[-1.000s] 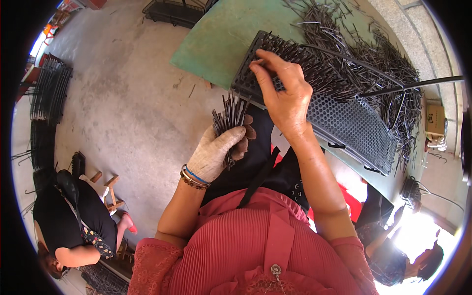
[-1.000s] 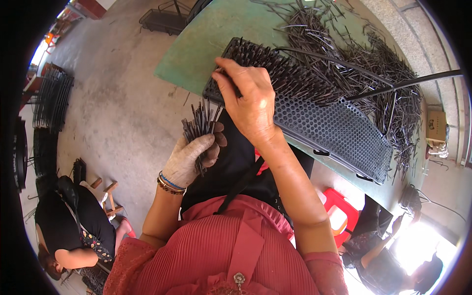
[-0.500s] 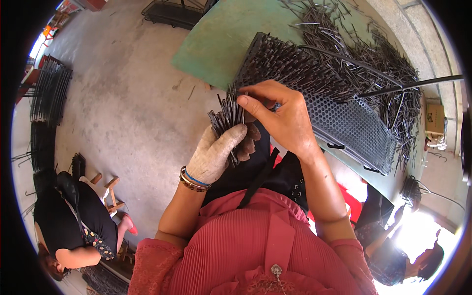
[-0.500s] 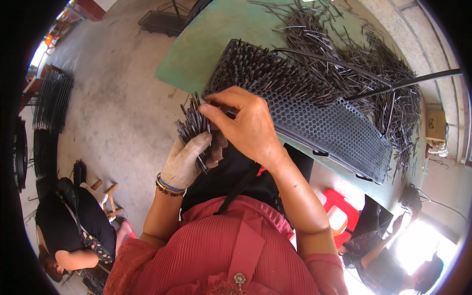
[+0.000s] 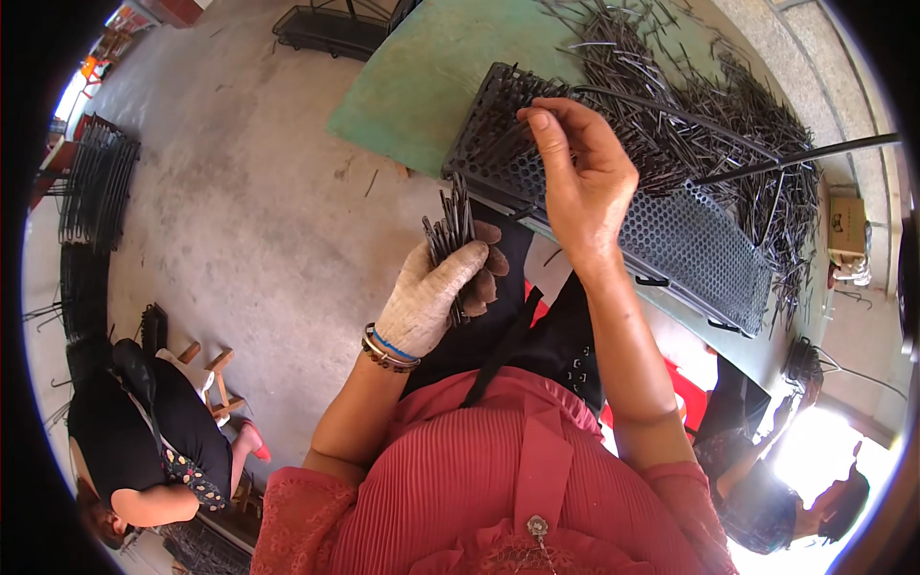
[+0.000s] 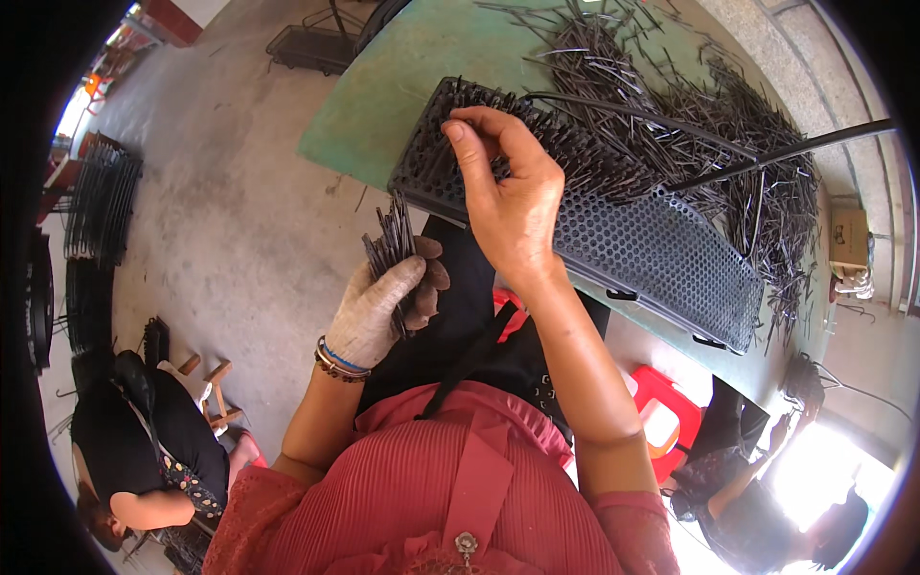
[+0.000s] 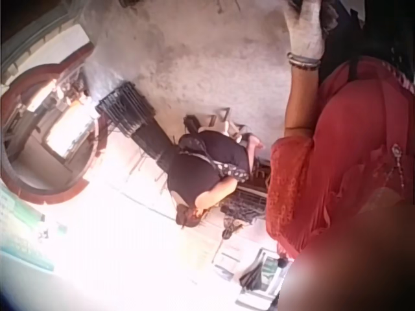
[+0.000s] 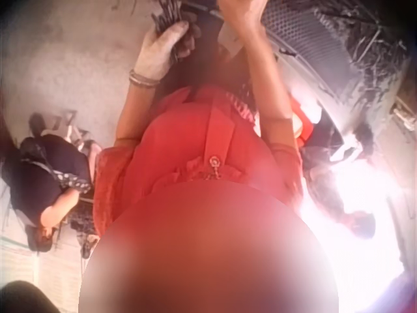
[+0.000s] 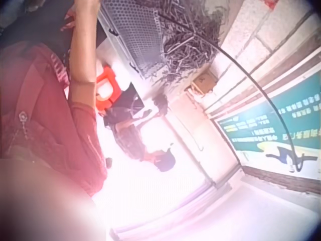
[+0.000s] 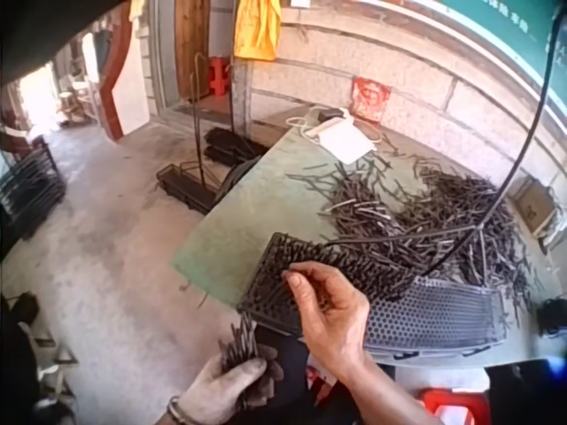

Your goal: Insert long metal rods into a perforated base to assemble an industrial brush.

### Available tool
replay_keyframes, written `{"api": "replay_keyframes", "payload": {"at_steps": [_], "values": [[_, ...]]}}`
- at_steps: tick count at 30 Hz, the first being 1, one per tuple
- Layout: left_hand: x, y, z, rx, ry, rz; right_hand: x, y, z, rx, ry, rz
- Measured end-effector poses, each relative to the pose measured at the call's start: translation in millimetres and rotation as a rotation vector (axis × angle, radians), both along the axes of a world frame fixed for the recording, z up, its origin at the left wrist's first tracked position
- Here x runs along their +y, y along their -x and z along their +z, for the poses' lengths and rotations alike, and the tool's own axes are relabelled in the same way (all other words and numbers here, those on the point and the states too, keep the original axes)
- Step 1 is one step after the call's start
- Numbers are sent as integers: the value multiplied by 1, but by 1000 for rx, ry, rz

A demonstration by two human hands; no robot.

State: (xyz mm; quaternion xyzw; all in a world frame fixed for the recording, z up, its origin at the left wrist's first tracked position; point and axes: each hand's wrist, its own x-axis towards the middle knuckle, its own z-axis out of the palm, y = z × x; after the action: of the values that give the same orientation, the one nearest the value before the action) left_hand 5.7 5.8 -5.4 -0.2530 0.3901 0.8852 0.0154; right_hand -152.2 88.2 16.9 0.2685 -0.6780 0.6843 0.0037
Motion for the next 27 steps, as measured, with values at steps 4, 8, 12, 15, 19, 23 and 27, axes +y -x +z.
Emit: {"api": "replay_keyframes", "payload": {"at_steps": [4,8,12,15,19,23,27], "values": [[-1,-1,-4,-22,3,-12,1,1,-6,138,-83,-71],[0,-3,-9,-16,-10,-15,3,-5,-6,239,-201,-45],[0,-1,-8,10,-29,-35,2,-6,-8,423,-305,-44],[-1,-1,-7,24,-26,-52,3,-7,-8,489,-333,-54],[-1,-2,-5,1,1,-65,7,-9,-11,554,-357,-117],[1,-6,-7,8,-1,-98,8,-9,-6,583,-420,-95],[1,-5,2,17,23,-105,11,-14,-1,453,-344,-78]]}}
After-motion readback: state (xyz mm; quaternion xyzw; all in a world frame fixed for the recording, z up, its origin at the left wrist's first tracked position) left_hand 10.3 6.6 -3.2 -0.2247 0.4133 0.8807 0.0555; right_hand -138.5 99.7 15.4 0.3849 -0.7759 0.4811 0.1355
